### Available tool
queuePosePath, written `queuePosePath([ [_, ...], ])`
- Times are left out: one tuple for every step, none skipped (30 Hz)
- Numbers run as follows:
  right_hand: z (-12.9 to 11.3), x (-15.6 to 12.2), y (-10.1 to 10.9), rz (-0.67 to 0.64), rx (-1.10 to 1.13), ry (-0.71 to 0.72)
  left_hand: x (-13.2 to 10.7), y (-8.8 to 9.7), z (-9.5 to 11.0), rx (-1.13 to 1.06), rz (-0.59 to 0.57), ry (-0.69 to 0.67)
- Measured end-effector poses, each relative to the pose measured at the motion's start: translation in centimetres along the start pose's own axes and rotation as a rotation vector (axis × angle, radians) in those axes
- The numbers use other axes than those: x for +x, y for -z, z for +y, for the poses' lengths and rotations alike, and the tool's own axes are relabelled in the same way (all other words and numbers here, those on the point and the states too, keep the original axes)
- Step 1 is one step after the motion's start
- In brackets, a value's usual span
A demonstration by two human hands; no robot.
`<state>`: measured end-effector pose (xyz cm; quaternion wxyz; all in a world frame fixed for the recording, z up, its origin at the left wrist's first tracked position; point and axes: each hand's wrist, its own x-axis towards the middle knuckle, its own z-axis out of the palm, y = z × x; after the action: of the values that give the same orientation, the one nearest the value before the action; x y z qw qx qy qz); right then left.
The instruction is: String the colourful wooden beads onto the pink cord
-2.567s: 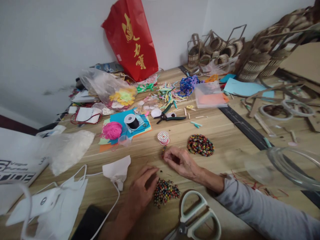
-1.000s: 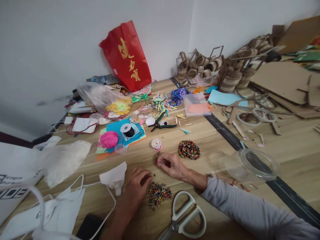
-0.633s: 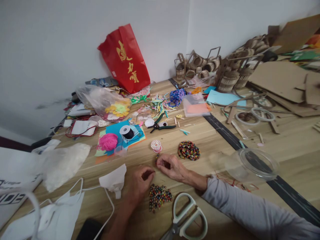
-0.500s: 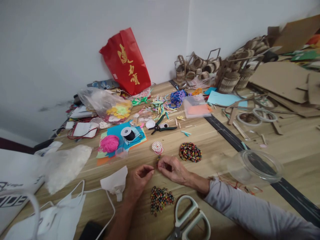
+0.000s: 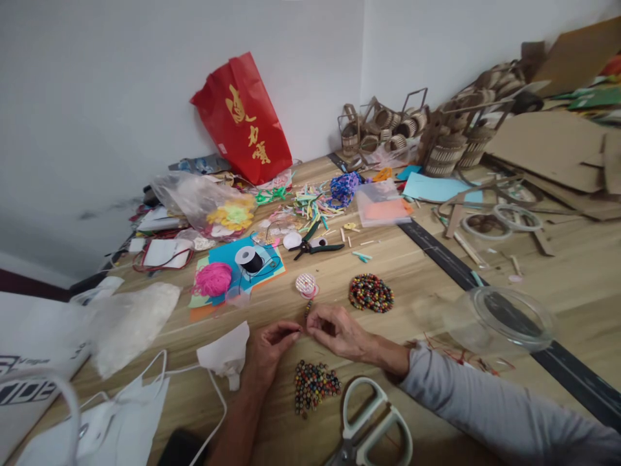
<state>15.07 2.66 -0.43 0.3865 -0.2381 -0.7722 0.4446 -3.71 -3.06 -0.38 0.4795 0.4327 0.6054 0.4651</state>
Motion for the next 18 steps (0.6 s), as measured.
queuePosePath([
  [-0.04, 0.01, 0.02, -0.006, 0.001, 0.0, -0.01, -0.04, 0.05, -0.003, 0.001, -0.001],
  [-0.08, 0.01, 0.03, -0.01, 0.001, -0.001, -0.02, -0.07, 0.1, -0.002, 0.0, -0.001],
  [-0.1, 0.01, 0.04, -0.012, 0.0, -0.002, -0.03, -0.1, 0.15, 0.003, -0.003, 0.0],
  [-0.11, 0.0, 0.04, -0.012, -0.001, -0.003, -0.05, -0.11, 0.18, 0.01, -0.007, 0.002],
  [-0.1, -0.01, 0.03, -0.011, -0.002, -0.003, -0.07, -0.12, 0.21, 0.018, -0.012, 0.004],
  [-0.09, -0.03, 0.01, -0.01, -0.003, -0.002, -0.09, -0.11, 0.24, 0.027, -0.016, 0.006],
  [-0.07, -0.05, 0.0, -0.01, -0.004, 0.002, -0.11, -0.1, 0.26, 0.035, -0.021, 0.009],
  [-0.05, -0.07, -0.01, -0.01, -0.004, 0.006, -0.13, -0.09, 0.28, 0.043, -0.026, 0.013],
  [-0.02, -0.09, -0.01, -0.011, -0.005, 0.009, -0.14, -0.09, 0.31, 0.049, -0.029, 0.016],
  [0.0, -0.11, -0.02, -0.011, -0.006, 0.011, -0.15, -0.08, 0.33, 0.055, -0.032, 0.019],
  [0.02, -0.13, -0.02, -0.012, -0.005, 0.011, -0.16, -0.08, 0.35, 0.06, -0.035, 0.02],
  [0.03, -0.13, -0.02, -0.013, -0.004, 0.01, -0.17, -0.09, 0.37, 0.065, -0.04, 0.02],
  [0.04, -0.13, -0.01, -0.014, -0.002, 0.01, -0.17, -0.1, 0.39, 0.068, -0.042, 0.018],
  [0.04, -0.12, -0.01, -0.016, -0.002, 0.009, -0.17, -0.1, 0.41, 0.07, -0.043, 0.017],
  [0.04, -0.11, 0.0, -0.019, -0.003, 0.009, -0.17, -0.12, 0.43, 0.071, -0.044, 0.015],
  [0.03, -0.1, 0.01, -0.021, -0.005, 0.01, -0.16, -0.13, 0.45, 0.07, -0.046, 0.013],
  [0.03, -0.1, 0.02, -0.023, -0.009, 0.011, -0.15, -0.14, 0.47, 0.067, -0.047, 0.013],
  [0.03, -0.09, 0.03, -0.024, -0.013, 0.011, -0.13, -0.14, 0.48, 0.063, -0.045, 0.013],
])
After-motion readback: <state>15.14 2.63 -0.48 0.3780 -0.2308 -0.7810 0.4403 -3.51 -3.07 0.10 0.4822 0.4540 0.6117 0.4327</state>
